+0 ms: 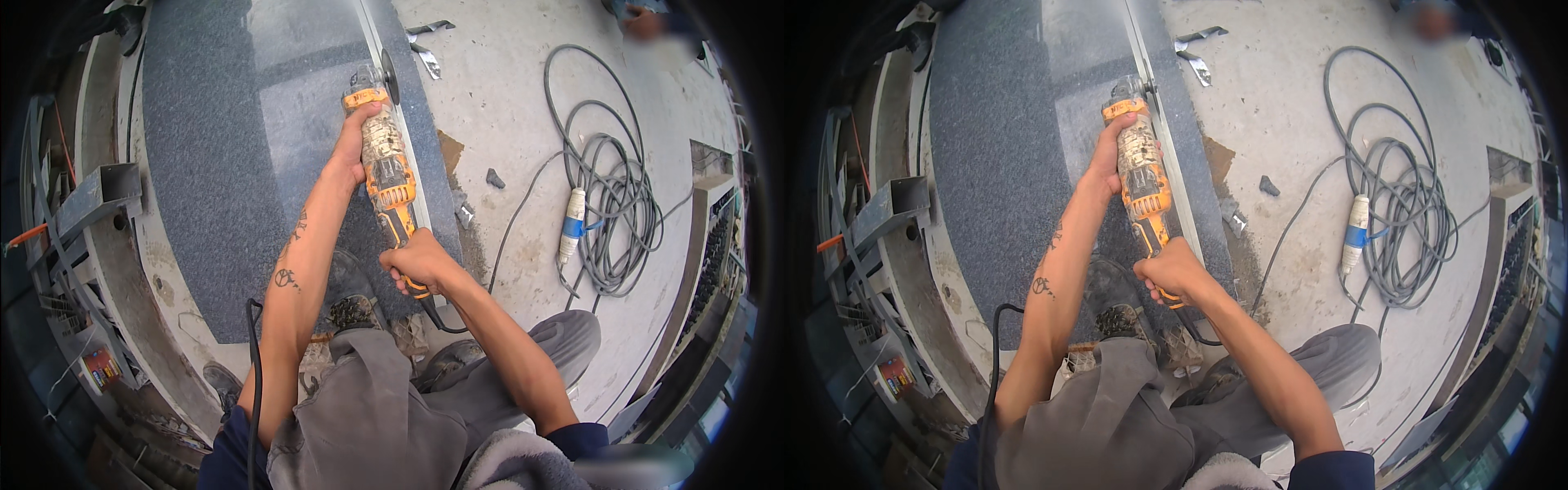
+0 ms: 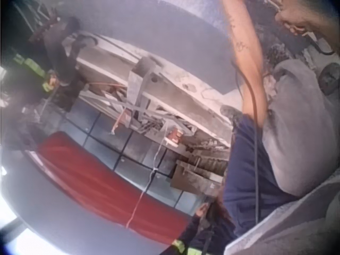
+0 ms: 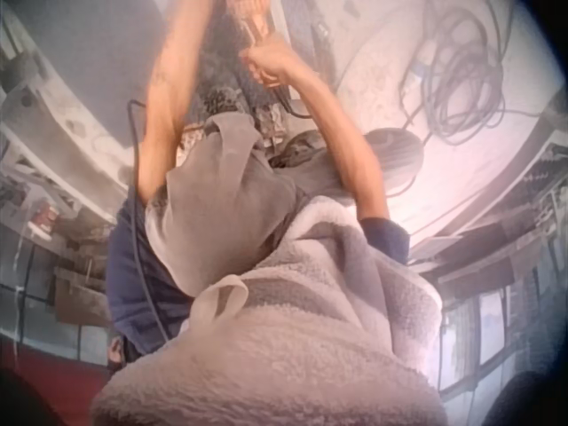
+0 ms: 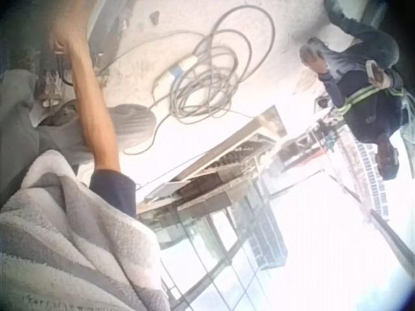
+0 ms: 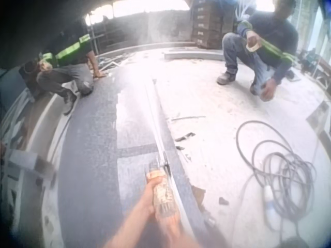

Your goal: The person uses an angle grinder to cut a large gray tile placed on a wooden support. The cut progresses steadily along a straight line, and the person maintains control of the tool throughout the operation.

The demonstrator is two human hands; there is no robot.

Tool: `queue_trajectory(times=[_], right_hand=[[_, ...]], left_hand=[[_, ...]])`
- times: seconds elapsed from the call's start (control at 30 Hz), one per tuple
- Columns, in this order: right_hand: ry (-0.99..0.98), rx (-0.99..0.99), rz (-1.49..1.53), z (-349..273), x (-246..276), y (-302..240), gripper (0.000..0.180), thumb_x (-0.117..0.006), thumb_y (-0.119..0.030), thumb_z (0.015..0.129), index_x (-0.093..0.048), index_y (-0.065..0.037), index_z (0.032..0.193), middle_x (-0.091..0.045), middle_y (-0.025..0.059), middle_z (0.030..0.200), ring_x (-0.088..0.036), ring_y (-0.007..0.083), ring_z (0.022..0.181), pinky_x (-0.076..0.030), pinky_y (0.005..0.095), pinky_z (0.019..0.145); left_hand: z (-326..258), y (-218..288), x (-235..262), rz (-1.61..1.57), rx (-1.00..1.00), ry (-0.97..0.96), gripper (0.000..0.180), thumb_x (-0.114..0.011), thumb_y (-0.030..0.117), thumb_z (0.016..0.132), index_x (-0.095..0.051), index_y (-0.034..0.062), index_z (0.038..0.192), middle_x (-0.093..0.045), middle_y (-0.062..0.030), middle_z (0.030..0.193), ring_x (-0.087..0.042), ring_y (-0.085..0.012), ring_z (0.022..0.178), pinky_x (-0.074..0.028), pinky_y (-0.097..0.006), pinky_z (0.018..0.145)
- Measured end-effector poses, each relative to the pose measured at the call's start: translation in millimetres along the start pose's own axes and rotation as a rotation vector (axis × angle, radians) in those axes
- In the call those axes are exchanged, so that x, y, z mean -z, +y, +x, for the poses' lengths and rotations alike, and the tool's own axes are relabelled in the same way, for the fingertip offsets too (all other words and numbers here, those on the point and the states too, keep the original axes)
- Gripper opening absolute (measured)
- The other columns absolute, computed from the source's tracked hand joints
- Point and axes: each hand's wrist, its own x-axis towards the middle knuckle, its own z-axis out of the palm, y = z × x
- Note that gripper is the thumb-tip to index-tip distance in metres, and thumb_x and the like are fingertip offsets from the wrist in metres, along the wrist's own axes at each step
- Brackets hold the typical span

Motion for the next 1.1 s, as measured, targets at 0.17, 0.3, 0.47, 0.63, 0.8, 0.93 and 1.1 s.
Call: queue_trajectory(times=[0.17,0.3,0.47,0.63,0.8,0.93,1.1], right_hand=[[0.006,-0.022,-0.002,-16.1,-2.8,18.5,0.015,-0.065,0.000,0.073,-0.054,0.006,0.065,-0.056,0.0103,0.056,-0.054,0.0175,0.042,-0.043,0.0321,0.037],[-0.012,0.012,0.016,2.9,2.2,-0.5,0.014,-0.066,0.000,0.073,-0.055,0.005,0.066,-0.056,0.0099,0.056,-0.055,0.0171,0.043,-0.044,0.0321,0.037],[-0.012,0.019,0.012,12.0,6.1,-11.9,0.014,-0.065,-0.001,0.073,-0.055,0.003,0.065,-0.056,0.0092,0.056,-0.055,0.0165,0.044,-0.045,0.0319,0.038],[-0.003,-0.031,0.007,-16.8,0.2,13.6,0.014,-0.065,0.001,0.073,-0.054,0.005,0.064,-0.056,0.0103,0.056,-0.054,0.0166,0.042,-0.042,0.0320,0.036],[-0.013,0.007,0.016,-6.4,1.7,4.7,0.014,-0.065,0.000,0.073,-0.055,0.004,0.065,-0.055,0.0087,0.056,-0.055,0.0162,0.043,-0.043,0.0315,0.037],[0.002,0.012,0.000,10.1,4.9,-11.6,0.013,-0.066,-0.002,0.071,-0.056,0.003,0.065,-0.056,0.0085,0.057,-0.056,0.0162,0.045,-0.047,0.0308,0.039],[-0.003,-0.021,0.013,-6.4,0.6,8.8,0.014,-0.065,0.000,0.074,-0.054,0.004,0.065,-0.055,0.0090,0.056,-0.055,0.0164,0.043,-0.043,0.0321,0.037]], left_hand=[[-19.9,-20.2,-1.2,0.035,-0.014,0.039,0.051,-0.063,0.039,0.084,-0.050,-0.0011,0.113,-0.064,-0.0174,0.080,-0.069,-0.0247,0.066,-0.061,-0.039,0.058],[3.9,2.3,-0.5,0.057,-0.016,0.018,0.052,-0.062,0.040,0.084,-0.050,-0.0021,0.113,-0.064,-0.0171,0.079,-0.069,-0.0247,0.066,-0.061,-0.038,0.058],[11.9,11.6,-3.2,0.086,-0.018,0.065,0.052,-0.063,0.041,0.084,-0.051,-0.0017,0.112,-0.064,-0.0173,0.081,-0.069,-0.0252,0.067,-0.061,-0.039,0.058],[-17.6,-16.3,-3.5,0.022,-0.012,0.047,0.051,-0.063,0.039,0.085,-0.051,-0.0007,0.114,-0.064,-0.0172,0.081,-0.069,-0.0257,0.067,-0.061,-0.039,0.058],[-2.9,-7.2,0.9,0.043,-0.010,0.004,0.052,-0.063,0.041,0.084,-0.051,-0.0005,0.112,-0.064,-0.0175,0.080,-0.069,-0.0252,0.067,-0.061,-0.039,0.059],[13.6,9.7,1.6,0.069,-0.006,0.020,0.053,-0.063,0.042,0.084,-0.051,-0.0005,0.111,-0.064,-0.0179,0.082,-0.069,-0.0254,0.067,-0.061,-0.039,0.058],[-10.5,-10.8,-2.9,0.039,-0.038,0.045,0.051,-0.063,0.040,0.084,-0.051,-0.0008,0.112,-0.064,-0.0178,0.084,-0.069,-0.0248,0.067,-0.061,-0.038,0.058]])
